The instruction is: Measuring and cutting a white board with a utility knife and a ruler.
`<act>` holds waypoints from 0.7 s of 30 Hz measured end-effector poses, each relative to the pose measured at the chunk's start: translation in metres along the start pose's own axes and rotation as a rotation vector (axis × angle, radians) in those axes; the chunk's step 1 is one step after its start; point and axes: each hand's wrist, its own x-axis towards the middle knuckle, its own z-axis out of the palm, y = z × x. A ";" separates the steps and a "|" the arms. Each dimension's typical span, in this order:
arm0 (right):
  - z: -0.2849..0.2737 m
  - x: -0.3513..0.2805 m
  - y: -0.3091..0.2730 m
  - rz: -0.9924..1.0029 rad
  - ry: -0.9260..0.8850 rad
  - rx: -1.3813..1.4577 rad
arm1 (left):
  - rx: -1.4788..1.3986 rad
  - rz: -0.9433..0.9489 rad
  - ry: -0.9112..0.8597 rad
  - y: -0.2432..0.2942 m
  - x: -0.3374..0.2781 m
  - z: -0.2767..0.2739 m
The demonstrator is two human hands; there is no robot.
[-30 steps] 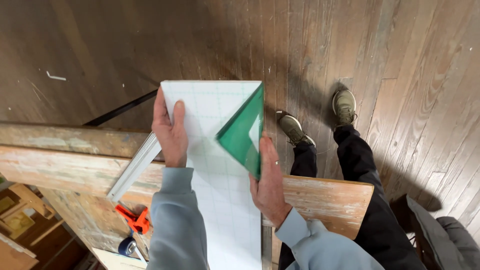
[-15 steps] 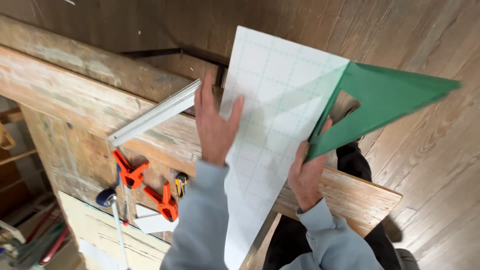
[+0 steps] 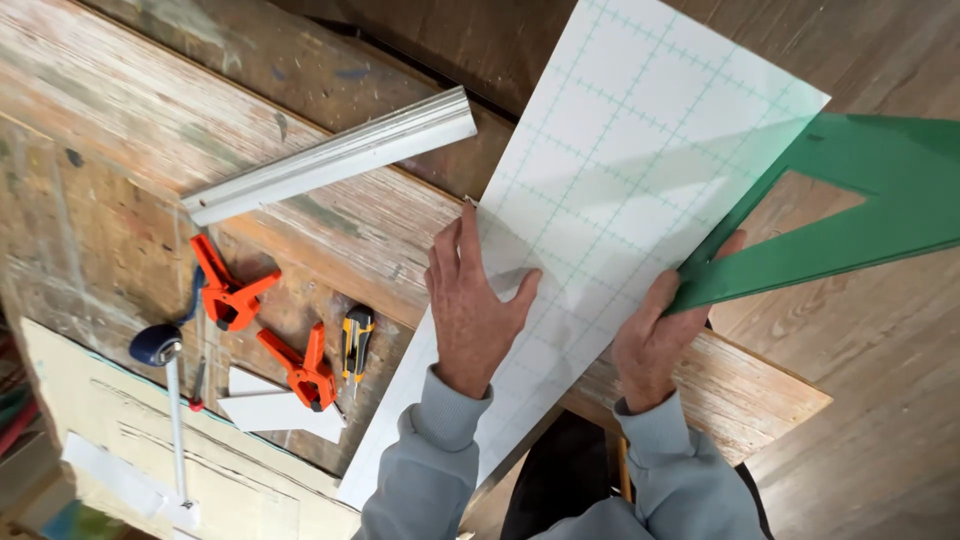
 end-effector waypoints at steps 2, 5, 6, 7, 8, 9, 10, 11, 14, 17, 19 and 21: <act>0.001 0.000 0.000 0.008 0.005 0.016 | -0.022 -0.022 0.000 0.002 0.001 0.000; 0.003 -0.002 -0.001 0.017 0.014 -0.015 | -0.040 -0.026 0.016 0.001 0.003 0.000; 0.002 -0.002 -0.002 0.016 0.013 -0.070 | -0.042 -0.017 0.031 0.000 0.003 0.001; 0.003 -0.003 -0.003 0.017 0.011 -0.074 | -0.045 -0.020 0.028 0.000 0.003 0.001; 0.003 -0.002 -0.005 0.010 0.010 -0.051 | -0.044 -0.043 0.008 0.000 0.002 0.001; 0.004 0.000 -0.007 0.000 0.013 -0.026 | -0.044 -0.061 -0.010 0.000 0.004 0.001; 0.004 0.000 -0.006 -0.002 0.015 -0.029 | -0.047 -0.059 -0.011 -0.002 0.005 0.003; 0.004 0.000 -0.006 0.013 0.007 -0.044 | -0.052 -0.061 -0.011 -0.003 0.005 0.004; 0.003 -0.002 -0.004 0.021 -0.004 -0.053 | -0.052 -0.067 -0.012 -0.002 0.004 0.004; 0.006 0.000 -0.009 0.005 -0.011 -0.034 | -0.053 -0.063 -0.001 -0.002 0.004 0.002; 0.006 -0.001 -0.009 0.002 -0.009 -0.034 | -0.064 -0.054 -0.001 -0.002 0.005 0.002; 0.006 -0.002 -0.004 -0.014 0.009 -0.068 | -0.050 -0.092 -0.032 0.000 0.007 0.000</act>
